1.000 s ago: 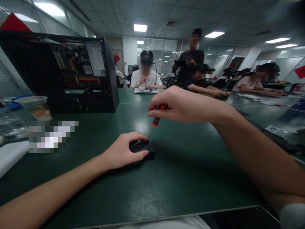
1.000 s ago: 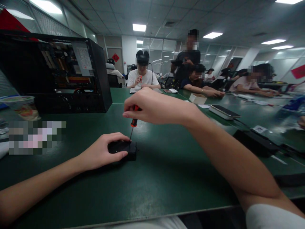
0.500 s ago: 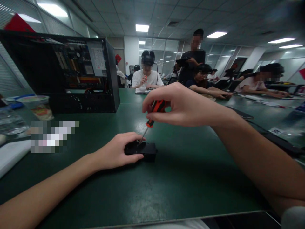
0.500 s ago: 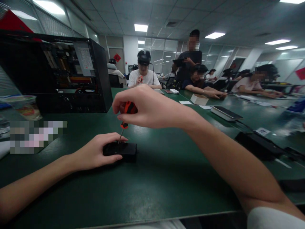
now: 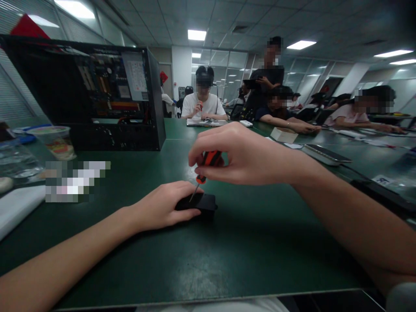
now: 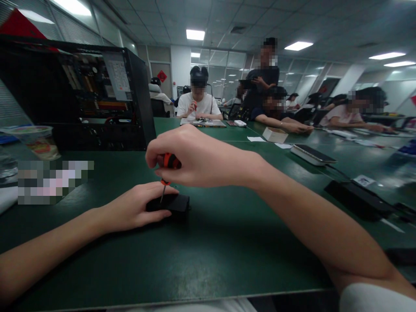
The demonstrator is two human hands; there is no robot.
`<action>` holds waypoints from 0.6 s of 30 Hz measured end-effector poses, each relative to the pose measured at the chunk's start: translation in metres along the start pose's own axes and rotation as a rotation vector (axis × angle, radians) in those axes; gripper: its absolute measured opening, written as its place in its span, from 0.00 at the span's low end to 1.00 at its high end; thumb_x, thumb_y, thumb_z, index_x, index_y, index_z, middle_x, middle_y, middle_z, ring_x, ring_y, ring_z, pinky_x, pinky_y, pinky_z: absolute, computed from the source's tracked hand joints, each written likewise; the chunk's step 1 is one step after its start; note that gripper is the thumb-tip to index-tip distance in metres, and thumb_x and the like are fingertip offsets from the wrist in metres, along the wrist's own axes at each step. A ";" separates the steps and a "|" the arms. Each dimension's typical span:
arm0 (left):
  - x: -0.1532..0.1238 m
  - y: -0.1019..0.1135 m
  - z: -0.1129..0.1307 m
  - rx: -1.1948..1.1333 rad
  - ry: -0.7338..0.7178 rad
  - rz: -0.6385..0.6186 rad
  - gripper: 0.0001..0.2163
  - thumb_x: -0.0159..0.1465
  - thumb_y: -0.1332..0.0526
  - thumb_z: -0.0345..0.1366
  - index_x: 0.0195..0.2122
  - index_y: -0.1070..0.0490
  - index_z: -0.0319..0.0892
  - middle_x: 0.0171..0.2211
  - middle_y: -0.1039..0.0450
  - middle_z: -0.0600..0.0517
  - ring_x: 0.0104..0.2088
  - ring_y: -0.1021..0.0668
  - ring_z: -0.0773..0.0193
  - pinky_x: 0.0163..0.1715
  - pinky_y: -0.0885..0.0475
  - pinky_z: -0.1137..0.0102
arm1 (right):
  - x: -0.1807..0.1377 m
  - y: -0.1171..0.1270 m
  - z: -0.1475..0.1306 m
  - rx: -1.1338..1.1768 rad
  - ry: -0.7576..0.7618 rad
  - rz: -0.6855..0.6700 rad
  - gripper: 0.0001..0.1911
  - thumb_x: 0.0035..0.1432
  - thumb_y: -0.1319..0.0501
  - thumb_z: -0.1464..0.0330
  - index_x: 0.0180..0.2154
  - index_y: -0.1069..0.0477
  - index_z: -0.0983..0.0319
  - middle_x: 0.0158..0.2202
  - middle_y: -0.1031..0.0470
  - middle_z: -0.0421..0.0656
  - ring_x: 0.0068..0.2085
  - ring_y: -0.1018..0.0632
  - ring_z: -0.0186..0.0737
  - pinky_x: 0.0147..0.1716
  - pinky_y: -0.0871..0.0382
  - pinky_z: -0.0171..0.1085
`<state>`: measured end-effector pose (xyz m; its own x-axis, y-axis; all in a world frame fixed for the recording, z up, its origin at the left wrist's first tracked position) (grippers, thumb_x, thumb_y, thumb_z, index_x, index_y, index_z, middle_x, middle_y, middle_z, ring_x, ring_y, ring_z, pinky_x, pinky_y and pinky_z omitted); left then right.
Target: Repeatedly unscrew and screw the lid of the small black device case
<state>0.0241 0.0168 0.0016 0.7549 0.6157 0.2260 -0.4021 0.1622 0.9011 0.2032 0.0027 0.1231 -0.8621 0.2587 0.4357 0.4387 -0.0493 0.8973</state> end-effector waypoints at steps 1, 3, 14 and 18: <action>0.000 0.000 0.000 -0.009 0.004 0.002 0.18 0.68 0.35 0.42 0.57 0.29 0.43 0.49 0.22 0.47 0.48 0.20 0.53 0.48 0.29 0.64 | 0.000 -0.001 -0.001 0.001 0.012 0.005 0.04 0.63 0.39 0.72 0.38 0.25 0.65 0.36 0.21 0.43 0.34 0.25 0.33 0.36 0.35 0.33; 0.000 -0.001 -0.001 -0.030 0.016 0.014 0.18 0.67 0.35 0.41 0.57 0.28 0.44 0.49 0.21 0.47 0.48 0.20 0.53 0.48 0.29 0.64 | 0.001 -0.002 -0.002 -0.003 0.027 0.024 0.05 0.65 0.40 0.72 0.39 0.26 0.65 0.35 0.22 0.43 0.34 0.25 0.33 0.35 0.36 0.33; 0.003 -0.012 0.001 -0.053 0.026 0.145 0.14 0.68 0.36 0.45 0.49 0.26 0.42 0.46 0.20 0.47 0.44 0.20 0.53 0.43 0.28 0.64 | -0.005 0.003 -0.016 -0.150 -0.016 -0.066 0.06 0.65 0.40 0.72 0.42 0.24 0.65 0.41 0.24 0.45 0.37 0.25 0.35 0.36 0.34 0.35; 0.005 -0.013 0.009 -0.009 0.036 0.179 0.15 0.68 0.36 0.46 0.49 0.25 0.42 0.45 0.20 0.47 0.43 0.20 0.53 0.42 0.28 0.64 | -0.010 0.005 -0.022 -0.198 -0.031 -0.139 0.09 0.65 0.42 0.76 0.40 0.23 0.62 0.43 0.23 0.44 0.39 0.23 0.36 0.35 0.33 0.35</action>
<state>0.0381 0.0108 -0.0060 0.6516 0.6626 0.3692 -0.5336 0.0544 0.8440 0.2082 -0.0212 0.1254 -0.9010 0.3059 0.3076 0.2554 -0.1990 0.9461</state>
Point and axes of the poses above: each hand's wrist, its own x-axis towards the middle knuckle, its own y-axis out of the back of the hand, z = x × y, the point moved 3 cm from there along x, towards the middle knuckle
